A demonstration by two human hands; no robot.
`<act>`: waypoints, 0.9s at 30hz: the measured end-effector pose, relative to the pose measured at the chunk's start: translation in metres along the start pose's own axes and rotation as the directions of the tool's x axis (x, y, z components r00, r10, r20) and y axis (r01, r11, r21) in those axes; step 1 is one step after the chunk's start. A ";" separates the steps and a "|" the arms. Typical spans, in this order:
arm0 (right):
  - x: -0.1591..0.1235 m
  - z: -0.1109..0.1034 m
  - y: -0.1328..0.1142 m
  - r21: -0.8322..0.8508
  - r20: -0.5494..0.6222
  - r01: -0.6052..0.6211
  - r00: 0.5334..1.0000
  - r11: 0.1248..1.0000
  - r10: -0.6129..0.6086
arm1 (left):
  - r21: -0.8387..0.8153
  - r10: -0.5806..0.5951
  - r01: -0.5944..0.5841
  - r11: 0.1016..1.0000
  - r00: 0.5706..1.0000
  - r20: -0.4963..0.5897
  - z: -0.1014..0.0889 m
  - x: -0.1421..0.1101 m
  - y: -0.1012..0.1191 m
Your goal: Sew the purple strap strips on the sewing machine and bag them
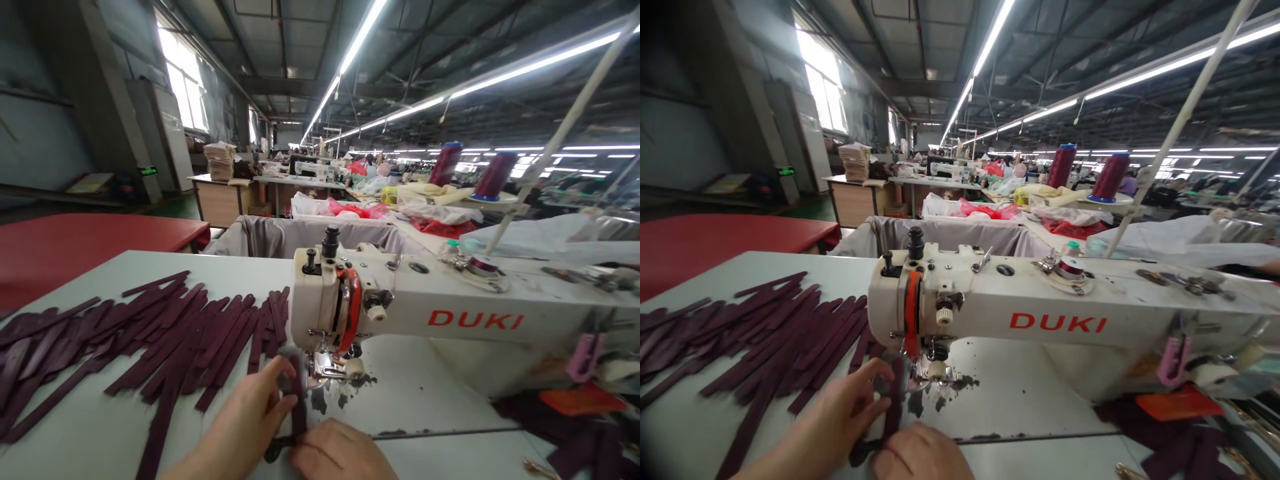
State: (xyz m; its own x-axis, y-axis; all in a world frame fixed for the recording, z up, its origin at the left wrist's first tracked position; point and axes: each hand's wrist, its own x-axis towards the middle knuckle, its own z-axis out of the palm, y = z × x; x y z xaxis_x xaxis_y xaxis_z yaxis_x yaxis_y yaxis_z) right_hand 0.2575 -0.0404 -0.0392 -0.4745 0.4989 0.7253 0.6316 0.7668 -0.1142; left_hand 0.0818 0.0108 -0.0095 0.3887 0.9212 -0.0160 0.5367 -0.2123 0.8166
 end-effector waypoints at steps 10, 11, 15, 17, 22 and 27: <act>-0.005 -0.003 0.006 -0.093 -0.050 -0.003 0.999 0.996 -0.001 | 0.622 0.783 -0.679 0.391 0.600 0.162 0.004 -0.003 -0.015; -0.004 -0.003 0.007 -0.091 -0.053 -0.004 0.999 0.996 -0.001 | 0.622 0.782 -0.689 0.372 0.593 0.190 0.004 -0.002 -0.012; 0.000 -0.006 0.007 -0.098 -0.085 0.004 0.996 0.995 -0.012 | 0.642 0.777 -0.679 0.356 0.597 0.200 -0.002 0.000 0.003; 0.001 -0.007 0.006 -0.095 -0.098 0.006 0.995 0.996 -0.015 | 0.636 0.786 -0.677 0.371 0.593 0.173 -0.003 0.001 0.007; 0.001 -0.008 0.008 -0.085 -0.083 0.014 0.996 0.996 -0.021 | 0.555 0.802 -0.707 0.439 0.586 0.112 0.003 0.002 -0.004; -0.001 -0.003 0.013 -0.135 -0.101 -0.002 0.995 0.991 -0.012 | 0.512 0.786 -0.707 0.488 0.611 0.094 0.014 0.006 -0.028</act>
State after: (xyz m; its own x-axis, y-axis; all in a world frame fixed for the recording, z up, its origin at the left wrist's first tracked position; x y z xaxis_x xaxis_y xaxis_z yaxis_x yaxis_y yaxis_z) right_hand 0.2684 -0.0321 -0.0391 -0.4174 0.4462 0.7916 0.7092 0.7046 -0.0232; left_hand 0.0796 0.0174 -0.0407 0.7298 0.3649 0.5782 0.3706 -0.9218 0.1138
